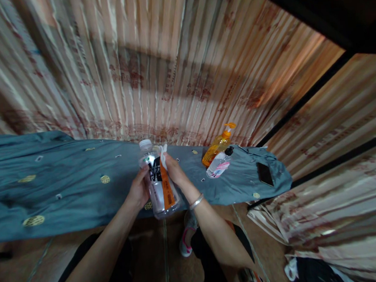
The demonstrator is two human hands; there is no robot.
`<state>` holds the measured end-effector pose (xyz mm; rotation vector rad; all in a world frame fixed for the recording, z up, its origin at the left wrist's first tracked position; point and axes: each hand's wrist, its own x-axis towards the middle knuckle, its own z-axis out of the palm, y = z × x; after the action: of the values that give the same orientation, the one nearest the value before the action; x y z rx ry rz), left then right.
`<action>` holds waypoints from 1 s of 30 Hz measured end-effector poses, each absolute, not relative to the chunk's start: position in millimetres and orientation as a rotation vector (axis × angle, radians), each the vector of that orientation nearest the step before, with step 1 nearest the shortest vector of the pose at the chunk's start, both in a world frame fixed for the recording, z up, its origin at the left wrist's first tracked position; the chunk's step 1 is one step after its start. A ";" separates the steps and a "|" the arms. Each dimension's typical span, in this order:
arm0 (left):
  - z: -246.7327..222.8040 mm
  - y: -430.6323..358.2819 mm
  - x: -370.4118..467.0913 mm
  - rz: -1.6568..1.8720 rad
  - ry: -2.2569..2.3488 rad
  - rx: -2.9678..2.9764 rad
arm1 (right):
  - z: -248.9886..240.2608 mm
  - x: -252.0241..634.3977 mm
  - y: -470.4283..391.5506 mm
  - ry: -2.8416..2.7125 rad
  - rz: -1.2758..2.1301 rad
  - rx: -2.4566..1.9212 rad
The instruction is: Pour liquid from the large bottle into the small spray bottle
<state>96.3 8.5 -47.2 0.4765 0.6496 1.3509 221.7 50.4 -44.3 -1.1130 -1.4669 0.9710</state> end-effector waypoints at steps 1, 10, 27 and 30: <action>-48.0 8.3 97.5 1.367 0.656 0.471 | -46.0 220.7 42.0 -1.493 0.974 -1.107; -52.8 21.8 97.5 1.411 0.666 0.415 | -15.1 217.3 -1.6 -1.862 0.469 -1.195; -51.8 10.0 99.0 1.230 0.659 0.405 | -41.6 226.7 33.0 -1.503 0.997 -1.198; -54.9 9.5 101.8 1.258 0.671 0.419 | -30.2 223.2 10.9 -1.665 0.769 -1.201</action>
<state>101.8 9.5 -54.9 0.4188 0.6705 1.2584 223.2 10.9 -30.2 -1.2010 -1.6648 0.7690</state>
